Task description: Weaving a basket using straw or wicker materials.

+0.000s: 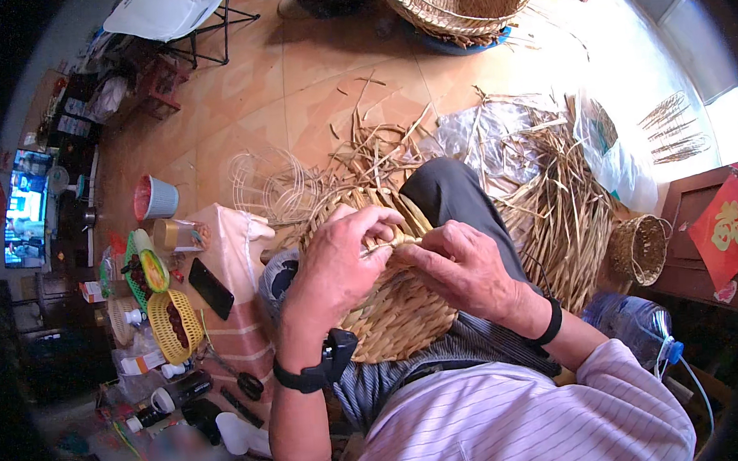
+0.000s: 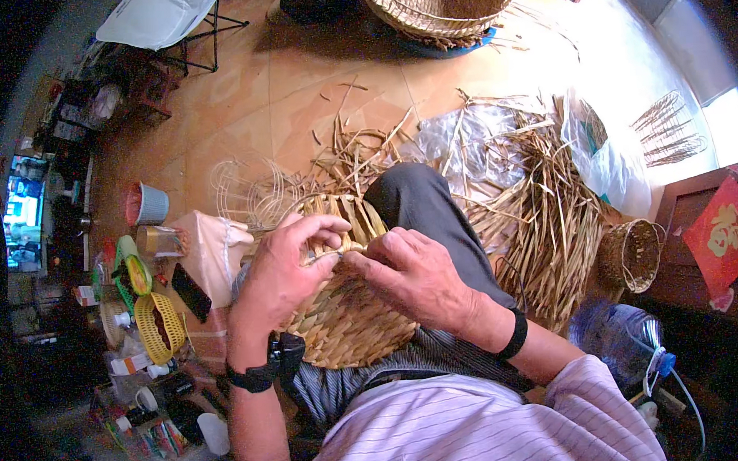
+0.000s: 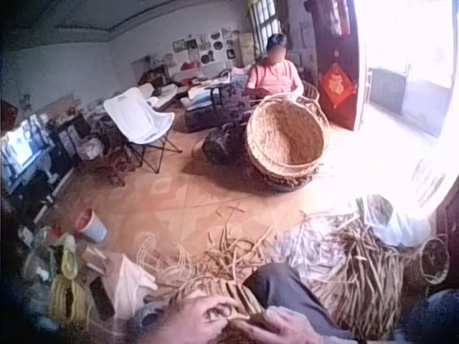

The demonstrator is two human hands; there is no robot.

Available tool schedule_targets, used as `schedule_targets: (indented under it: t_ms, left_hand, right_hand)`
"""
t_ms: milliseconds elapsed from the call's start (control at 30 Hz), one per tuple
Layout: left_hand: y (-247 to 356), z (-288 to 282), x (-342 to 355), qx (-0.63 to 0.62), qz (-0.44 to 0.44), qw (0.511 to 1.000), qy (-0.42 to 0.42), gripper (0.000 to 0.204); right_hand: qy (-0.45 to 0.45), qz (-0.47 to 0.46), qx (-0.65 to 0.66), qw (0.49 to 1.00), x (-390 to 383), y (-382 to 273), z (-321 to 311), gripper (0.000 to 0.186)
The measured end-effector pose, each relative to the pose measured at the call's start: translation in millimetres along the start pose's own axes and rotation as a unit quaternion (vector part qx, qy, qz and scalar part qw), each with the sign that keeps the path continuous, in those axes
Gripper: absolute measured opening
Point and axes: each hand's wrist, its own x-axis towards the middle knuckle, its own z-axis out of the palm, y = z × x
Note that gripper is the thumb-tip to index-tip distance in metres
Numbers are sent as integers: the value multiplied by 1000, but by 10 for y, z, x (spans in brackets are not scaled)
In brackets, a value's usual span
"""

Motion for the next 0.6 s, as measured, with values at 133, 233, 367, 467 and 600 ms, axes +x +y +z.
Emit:
schedule_targets:
  t_ms: [133,233,367,467,600]
  left_hand:
    - [-94,-55,48,-143,-80,984,-73,40]
    - [-124,-53,92,-148,-64,983,-87,41]
    - [-119,-40,101,-150,-62,983,-90,44]
    - [-87,-34,76,-161,-93,979,-84,48]
    - [-49,-28,63,-115,-98,984,-92,51]
  right_hand:
    - [-37,-18,-69,997,-67,-17,-26,59]
    - [-53,-54,-97,992,-127,23,-78,66]
    - [-70,-72,-94,991,-153,75,-106,67]
    - [-80,-75,-105,988,-148,50,-98,67]
    - [-86,-37,-92,991,-130,-41,-72,63]
